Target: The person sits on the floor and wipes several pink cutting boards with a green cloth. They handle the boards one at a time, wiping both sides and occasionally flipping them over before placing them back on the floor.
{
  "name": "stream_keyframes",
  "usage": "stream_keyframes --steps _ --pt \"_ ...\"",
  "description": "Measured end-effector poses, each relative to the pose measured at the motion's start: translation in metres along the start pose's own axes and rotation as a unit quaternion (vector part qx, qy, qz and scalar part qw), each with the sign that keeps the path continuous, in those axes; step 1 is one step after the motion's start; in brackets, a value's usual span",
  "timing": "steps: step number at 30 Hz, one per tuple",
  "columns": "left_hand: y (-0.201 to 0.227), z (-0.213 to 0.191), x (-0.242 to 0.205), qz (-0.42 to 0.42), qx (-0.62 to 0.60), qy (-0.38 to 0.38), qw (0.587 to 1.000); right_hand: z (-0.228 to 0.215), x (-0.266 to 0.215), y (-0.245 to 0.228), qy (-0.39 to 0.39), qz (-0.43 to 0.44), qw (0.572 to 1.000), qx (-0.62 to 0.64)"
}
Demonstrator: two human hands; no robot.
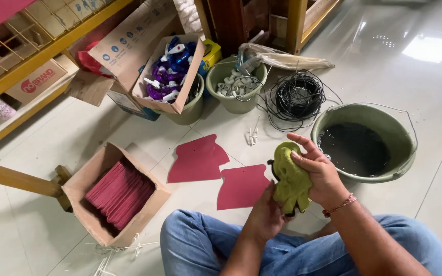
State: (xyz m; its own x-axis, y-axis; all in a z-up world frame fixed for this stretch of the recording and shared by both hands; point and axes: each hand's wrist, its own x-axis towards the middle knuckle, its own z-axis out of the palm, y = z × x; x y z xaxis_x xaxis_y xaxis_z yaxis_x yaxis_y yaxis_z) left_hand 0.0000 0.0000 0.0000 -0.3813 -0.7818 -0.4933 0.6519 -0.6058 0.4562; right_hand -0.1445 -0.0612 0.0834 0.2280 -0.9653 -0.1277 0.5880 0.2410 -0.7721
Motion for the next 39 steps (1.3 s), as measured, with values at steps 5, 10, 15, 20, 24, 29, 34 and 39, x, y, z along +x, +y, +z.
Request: stream_keyframes --steps 5,10,15,20,24,29,34,39 --pt "0.022 0.003 -0.013 0.091 0.074 0.163 0.98 -0.014 0.001 -0.011 0.055 -0.037 0.997 -0.048" --pt "0.071 -0.052 -0.007 0.313 0.101 0.286 0.9 -0.048 0.019 0.0 0.123 -0.118 0.924 -0.343" --pt "0.139 -0.047 -0.048 0.354 0.24 0.322 0.845 -0.036 0.018 -0.001 0.127 -0.113 0.866 -0.471" --pt "0.16 -0.012 -0.08 0.381 0.45 0.211 0.78 -0.029 0.013 -0.014 0.069 -0.152 0.811 -0.561" --pt "0.165 -0.039 -0.055 0.355 0.643 0.274 0.621 -0.038 0.014 -0.022 0.084 -0.231 0.743 -0.622" --pt "0.179 -0.023 -0.071 0.425 0.617 0.161 0.643 -0.052 0.015 -0.025 0.06 -0.252 0.84 -0.477" --pt "0.163 -0.018 -0.055 0.402 0.409 0.131 0.808 -0.05 0.023 -0.01 0.157 -0.243 0.856 -0.429" --pt "0.139 -0.033 -0.03 0.353 0.388 0.261 0.81 -0.055 0.034 0.0 0.283 -0.184 0.776 -0.533"
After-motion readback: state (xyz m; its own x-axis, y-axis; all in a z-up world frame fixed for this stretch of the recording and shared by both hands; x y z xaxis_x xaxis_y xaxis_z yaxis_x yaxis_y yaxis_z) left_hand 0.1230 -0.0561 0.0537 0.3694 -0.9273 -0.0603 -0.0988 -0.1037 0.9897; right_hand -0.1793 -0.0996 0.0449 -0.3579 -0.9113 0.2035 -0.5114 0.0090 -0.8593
